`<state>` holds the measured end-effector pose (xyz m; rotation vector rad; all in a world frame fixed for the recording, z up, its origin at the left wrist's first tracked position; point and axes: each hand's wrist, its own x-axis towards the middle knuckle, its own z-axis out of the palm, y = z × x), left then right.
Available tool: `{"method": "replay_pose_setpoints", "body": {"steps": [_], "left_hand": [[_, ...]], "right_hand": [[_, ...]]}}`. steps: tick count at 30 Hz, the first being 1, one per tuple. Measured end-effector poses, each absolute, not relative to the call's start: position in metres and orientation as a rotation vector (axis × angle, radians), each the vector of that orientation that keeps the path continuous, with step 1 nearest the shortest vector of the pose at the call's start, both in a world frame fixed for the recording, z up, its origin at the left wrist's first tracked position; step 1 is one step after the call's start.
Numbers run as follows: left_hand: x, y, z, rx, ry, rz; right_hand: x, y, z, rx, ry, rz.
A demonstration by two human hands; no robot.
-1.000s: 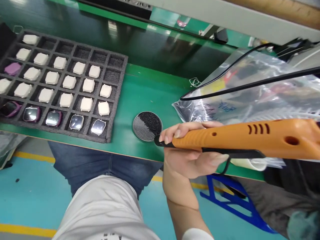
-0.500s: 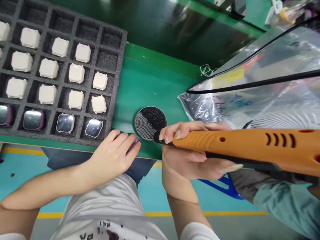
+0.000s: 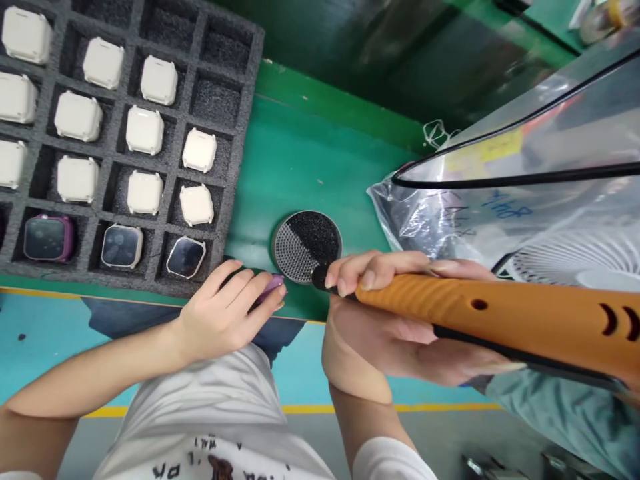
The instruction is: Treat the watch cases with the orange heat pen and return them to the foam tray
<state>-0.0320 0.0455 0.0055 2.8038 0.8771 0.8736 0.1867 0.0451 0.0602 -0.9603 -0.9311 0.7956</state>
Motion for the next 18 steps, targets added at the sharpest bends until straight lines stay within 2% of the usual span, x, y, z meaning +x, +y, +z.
{"method": "replay_pose_setpoints", "body": {"steps": [10,18], "left_hand": [[-0.031,0.049,0.009,2.761,0.778,0.843],[-0.029,0.049,0.008,2.718,0.791,0.864]], "right_hand": [[0.175,0.031,0.085,-1.016,-0.949,0.714],[0.166,0.026,0.077,-1.016,-1.018,0.722]]}}
